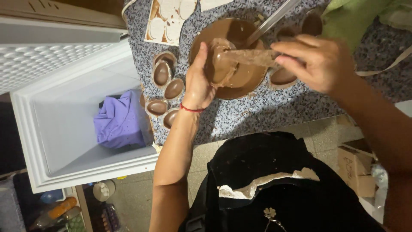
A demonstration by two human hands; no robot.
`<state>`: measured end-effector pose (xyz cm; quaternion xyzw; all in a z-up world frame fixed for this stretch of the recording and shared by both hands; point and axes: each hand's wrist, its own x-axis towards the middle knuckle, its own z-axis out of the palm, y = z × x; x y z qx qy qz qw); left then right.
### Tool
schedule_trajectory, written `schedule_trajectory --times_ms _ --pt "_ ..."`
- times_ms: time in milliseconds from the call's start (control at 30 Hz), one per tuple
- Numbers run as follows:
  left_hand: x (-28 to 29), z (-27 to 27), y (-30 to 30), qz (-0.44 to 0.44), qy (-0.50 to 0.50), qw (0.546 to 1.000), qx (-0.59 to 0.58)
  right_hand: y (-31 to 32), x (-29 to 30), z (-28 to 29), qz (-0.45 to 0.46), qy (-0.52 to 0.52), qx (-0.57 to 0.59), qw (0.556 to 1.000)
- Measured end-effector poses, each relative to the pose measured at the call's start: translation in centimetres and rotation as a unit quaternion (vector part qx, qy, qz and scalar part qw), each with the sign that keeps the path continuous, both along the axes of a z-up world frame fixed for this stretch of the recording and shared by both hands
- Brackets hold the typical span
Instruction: Filling egg-shaped molds with melted chocolate and placing them in a freezer
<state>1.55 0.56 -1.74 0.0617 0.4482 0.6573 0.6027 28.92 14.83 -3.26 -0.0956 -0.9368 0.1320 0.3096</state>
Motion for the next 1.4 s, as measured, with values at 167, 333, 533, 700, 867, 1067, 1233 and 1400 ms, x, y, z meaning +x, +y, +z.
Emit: schedule_trajectory --times_ms 167,333,533,700,867,1067,1233,1400 --pt "-0.6 -0.4 -0.2 -0.014 0.036 0.992 0.118 -0.9 -0.4 -1.1 0.001 0.020 -0.061 0.998" --pt "-0.8 -1.1 1.6 0.065 0.051 0.994 0.066 0.2 -0.9 -3.2 0.015 0.027 -0.013 0.999" --pt "-1.7 -3.8 2.1 0.106 0.037 0.982 0.150 -0.8 -0.9 -0.8 -0.025 0.013 -0.088 0.996" --pt "-0.9 -4.2 2.5 0.096 0.071 0.973 0.198 -0.9 -2.8 -2.7 -0.074 0.014 -0.062 0.995" --pt "-0.8 -6.1 3.5 0.226 0.141 0.955 0.132 -3.1 -2.4 -1.6 0.005 0.018 -0.131 0.991" --pt "0.2 -4.1 3.5 0.217 0.102 0.970 0.039 -3.0 -2.2 -3.7 0.011 0.051 -0.220 0.974" --pt "0.0 -4.9 2.0 0.029 0.028 0.961 0.273 0.3 -3.9 -1.2 -0.010 0.044 -0.030 0.999" --pt "1.4 -2.1 1.7 -0.001 0.018 0.944 0.330 0.9 -4.7 -0.1 -0.078 0.024 0.151 0.985"
